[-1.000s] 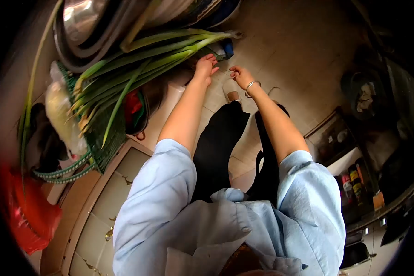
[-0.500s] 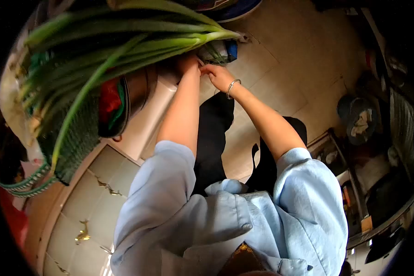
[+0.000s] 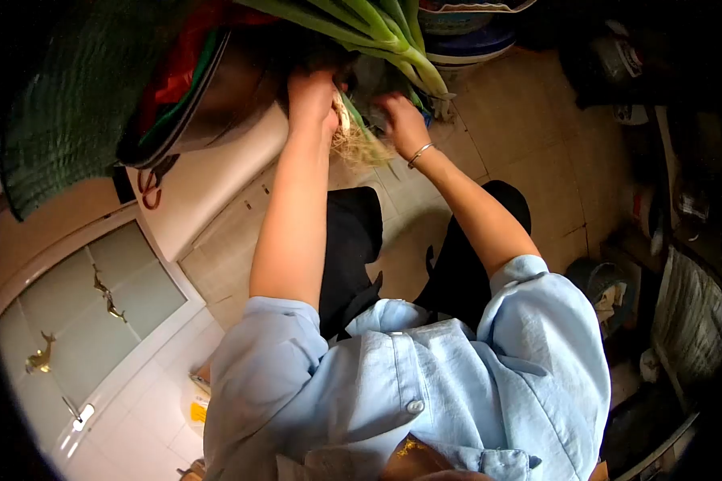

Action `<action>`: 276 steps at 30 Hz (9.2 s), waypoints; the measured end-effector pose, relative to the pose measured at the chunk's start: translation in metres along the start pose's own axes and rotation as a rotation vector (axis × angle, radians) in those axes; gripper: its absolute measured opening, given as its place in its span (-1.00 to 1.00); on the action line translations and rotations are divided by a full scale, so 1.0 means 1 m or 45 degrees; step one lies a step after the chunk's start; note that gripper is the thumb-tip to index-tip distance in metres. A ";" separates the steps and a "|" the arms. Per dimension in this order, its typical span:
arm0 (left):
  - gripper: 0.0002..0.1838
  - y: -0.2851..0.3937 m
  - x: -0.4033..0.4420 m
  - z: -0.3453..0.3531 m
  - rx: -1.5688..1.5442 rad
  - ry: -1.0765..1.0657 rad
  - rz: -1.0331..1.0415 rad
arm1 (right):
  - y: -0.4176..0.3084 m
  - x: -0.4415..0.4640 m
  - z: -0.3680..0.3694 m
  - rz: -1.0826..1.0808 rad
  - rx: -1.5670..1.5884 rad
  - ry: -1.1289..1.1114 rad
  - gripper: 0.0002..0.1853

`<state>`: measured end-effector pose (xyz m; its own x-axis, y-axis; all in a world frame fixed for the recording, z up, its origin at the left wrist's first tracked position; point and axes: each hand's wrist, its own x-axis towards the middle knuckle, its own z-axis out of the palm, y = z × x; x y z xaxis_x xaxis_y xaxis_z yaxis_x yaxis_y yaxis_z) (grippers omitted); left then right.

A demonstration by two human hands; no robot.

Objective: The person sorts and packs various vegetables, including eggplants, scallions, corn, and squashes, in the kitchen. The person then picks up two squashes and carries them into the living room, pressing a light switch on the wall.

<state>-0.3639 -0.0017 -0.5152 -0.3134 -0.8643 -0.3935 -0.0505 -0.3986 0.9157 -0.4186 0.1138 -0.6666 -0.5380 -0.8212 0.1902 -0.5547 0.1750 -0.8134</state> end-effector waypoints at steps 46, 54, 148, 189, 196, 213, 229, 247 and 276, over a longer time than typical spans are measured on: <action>-0.84 0.013 -0.006 -0.034 0.242 -0.407 -0.047 | -0.017 0.002 -0.077 -0.597 -0.783 -0.430 -0.75; -0.91 0.008 -0.006 -0.028 0.403 -0.286 0.011 | -0.005 0.017 -0.067 -0.668 -0.933 -0.684 -0.72; -0.43 -0.195 0.155 -0.022 0.836 -0.309 0.388 | 0.110 -0.091 0.051 0.412 0.789 -0.243 -0.21; -0.89 -0.020 0.005 -0.024 0.040 -0.204 -0.210 | -0.139 -0.034 -0.088 0.065 1.483 0.049 -0.58; -0.82 -0.029 0.016 -0.037 0.106 -0.318 -0.185 | -0.142 -0.077 -0.117 0.007 1.614 0.081 -0.62; -0.61 -0.129 0.122 -0.004 1.207 -0.239 0.682 | -0.102 -0.156 -0.198 0.038 1.720 0.390 -0.71; -0.27 -0.108 0.135 -0.043 2.421 -0.215 0.616 | -0.003 -0.198 -0.265 0.577 1.344 0.717 -0.84; -0.38 -0.278 0.167 0.031 1.383 -0.146 0.352 | 0.035 -0.213 -0.259 0.777 1.196 0.892 -0.84; -0.50 -0.209 0.087 0.041 0.875 0.105 0.859 | 0.024 -0.190 -0.220 0.790 1.146 0.880 -0.85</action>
<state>-0.4192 0.0186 -0.7380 -0.4133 -0.8750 0.2523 -0.4365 0.4335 0.7884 -0.4700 0.3935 -0.6012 -0.9146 -0.2385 -0.3266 0.3790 -0.2235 -0.8980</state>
